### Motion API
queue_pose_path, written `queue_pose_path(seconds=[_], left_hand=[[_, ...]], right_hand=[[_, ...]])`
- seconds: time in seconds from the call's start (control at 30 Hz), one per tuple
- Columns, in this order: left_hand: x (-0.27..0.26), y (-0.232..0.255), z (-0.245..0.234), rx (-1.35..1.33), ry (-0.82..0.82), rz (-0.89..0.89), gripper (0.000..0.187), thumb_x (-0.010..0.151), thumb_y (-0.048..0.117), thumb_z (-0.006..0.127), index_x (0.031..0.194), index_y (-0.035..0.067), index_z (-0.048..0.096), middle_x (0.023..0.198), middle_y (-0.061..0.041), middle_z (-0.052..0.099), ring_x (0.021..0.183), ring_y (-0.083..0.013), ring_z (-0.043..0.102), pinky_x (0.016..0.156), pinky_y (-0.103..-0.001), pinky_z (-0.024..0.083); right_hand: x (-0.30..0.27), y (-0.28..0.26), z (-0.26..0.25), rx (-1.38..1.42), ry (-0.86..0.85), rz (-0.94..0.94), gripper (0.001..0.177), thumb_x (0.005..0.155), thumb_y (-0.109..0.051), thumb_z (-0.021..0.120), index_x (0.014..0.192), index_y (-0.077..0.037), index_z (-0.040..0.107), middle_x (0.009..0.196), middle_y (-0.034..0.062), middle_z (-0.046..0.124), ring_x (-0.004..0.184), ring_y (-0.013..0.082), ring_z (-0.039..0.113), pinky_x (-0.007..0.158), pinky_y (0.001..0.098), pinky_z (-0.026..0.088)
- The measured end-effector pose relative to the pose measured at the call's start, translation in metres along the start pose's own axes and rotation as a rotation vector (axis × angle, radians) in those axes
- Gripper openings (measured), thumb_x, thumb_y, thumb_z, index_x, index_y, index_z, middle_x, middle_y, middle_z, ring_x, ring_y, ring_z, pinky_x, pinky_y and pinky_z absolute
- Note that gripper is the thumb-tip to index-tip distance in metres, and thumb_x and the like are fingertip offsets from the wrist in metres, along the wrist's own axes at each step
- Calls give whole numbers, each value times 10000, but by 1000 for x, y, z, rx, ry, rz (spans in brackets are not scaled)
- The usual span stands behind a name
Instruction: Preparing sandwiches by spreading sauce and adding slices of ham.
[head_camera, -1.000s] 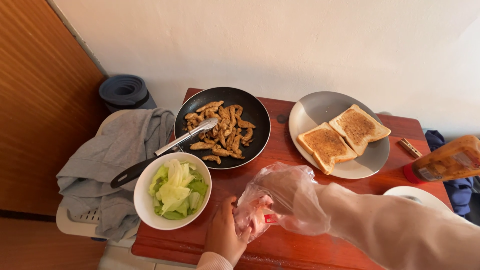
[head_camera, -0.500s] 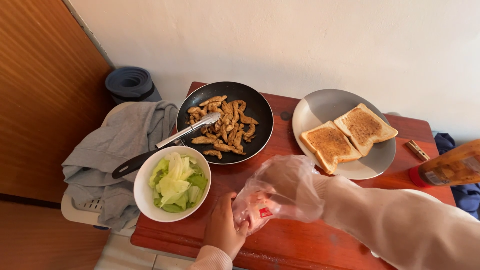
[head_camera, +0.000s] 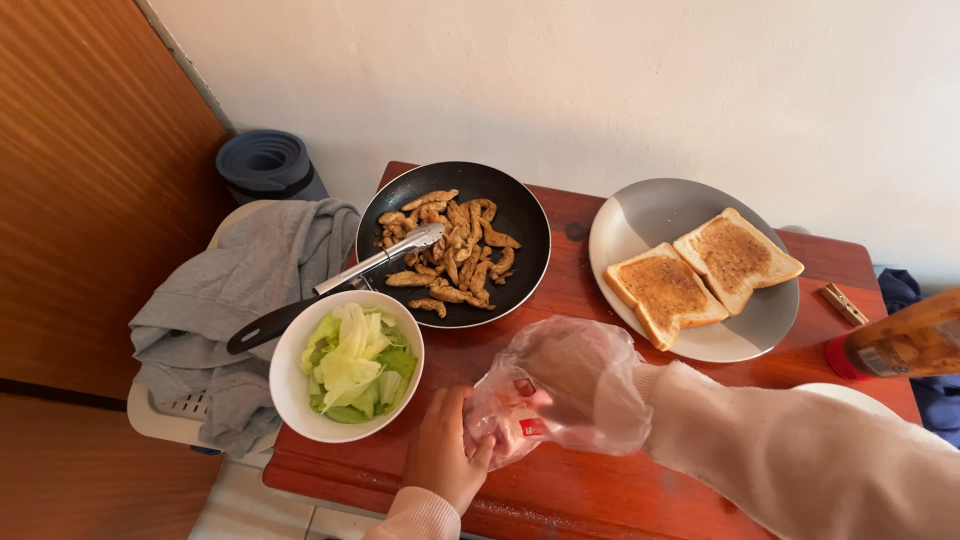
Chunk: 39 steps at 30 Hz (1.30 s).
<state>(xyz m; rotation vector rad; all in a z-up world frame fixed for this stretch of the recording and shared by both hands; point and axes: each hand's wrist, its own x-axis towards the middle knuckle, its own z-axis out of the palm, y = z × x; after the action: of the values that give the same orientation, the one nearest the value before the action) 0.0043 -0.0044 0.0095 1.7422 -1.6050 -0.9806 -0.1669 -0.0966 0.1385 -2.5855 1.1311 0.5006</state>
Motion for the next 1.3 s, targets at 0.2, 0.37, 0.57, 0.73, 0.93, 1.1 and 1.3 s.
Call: queue_pose_path(seconds=[0.2, 0.37, 0.57, 0.73, 0.93, 1.1, 1.3], left_hand=[[1, 0, -1, 11, 10, -11, 527, 698, 69, 802, 1161, 67, 550, 1152, -128, 601, 1045, -381, 632, 845, -452, 543], [2, -3, 1, 17, 32, -2, 443, 721, 52, 769, 1111, 61, 561, 1102, -143, 610, 993, -397, 650, 793, -459, 557], [2, 3, -2, 40, -14, -40, 458, 741, 73, 760, 1148, 79, 549, 1125, -128, 617, 1017, -361, 672, 829, -439, 569], [5, 27, -5, 17, 202, 348, 957, 639, 124, 872, 1437, 0, 359, 1390, -251, 525, 1265, -404, 522, 1042, -476, 413], [15, 46, -9, -252, 96, 305, 887, 703, 116, 775, 1473, -6, 352, 1375, -186, 574, 1271, -336, 597, 1088, -404, 463], [8, 65, -13, -307, 64, 349, 806, 744, 89, 740, 1456, -11, 376, 1397, -224, 557, 1327, -345, 564, 1128, -423, 436], [17, 64, -11, -291, 124, 372, 689, 806, 124, 805, 1389, 5, 458, 1236, -160, 615, 1150, -278, 613, 976, -400, 503]], right_hand=[[14, 19, 12, 46, 69, -105, 254, 814, -242, 668, 1016, -100, 728, 1006, 89, 697, 988, 295, 667, 816, 414, 579], [10, 28, 5, 146, 52, -62, 151, 839, -182, 648, 925, -114, 753, 955, 56, 717, 950, 255, 680, 805, 387, 584], [-12, 50, 12, 600, 438, -203, 284, 742, 19, 689, 1009, -62, 739, 930, 87, 759, 882, 219, 735, 785, 346, 594], [-5, 76, 48, 1382, 288, -39, 300, 896, -64, 654, 1191, -22, 681, 1100, 55, 771, 961, 100, 730, 846, 290, 612], [-11, 80, 54, 1182, 394, -111, 191, 914, -50, 688, 1092, 11, 717, 1003, 110, 781, 898, 128, 727, 786, 314, 613], [-17, 56, 26, 796, 415, 92, 226, 823, -94, 729, 1044, -55, 754, 956, 66, 801, 849, 141, 760, 768, 301, 627], [-10, 63, 42, 924, 423, -11, 241, 814, -44, 690, 1051, -36, 730, 1000, 84, 780, 887, 154, 756, 790, 316, 630]])
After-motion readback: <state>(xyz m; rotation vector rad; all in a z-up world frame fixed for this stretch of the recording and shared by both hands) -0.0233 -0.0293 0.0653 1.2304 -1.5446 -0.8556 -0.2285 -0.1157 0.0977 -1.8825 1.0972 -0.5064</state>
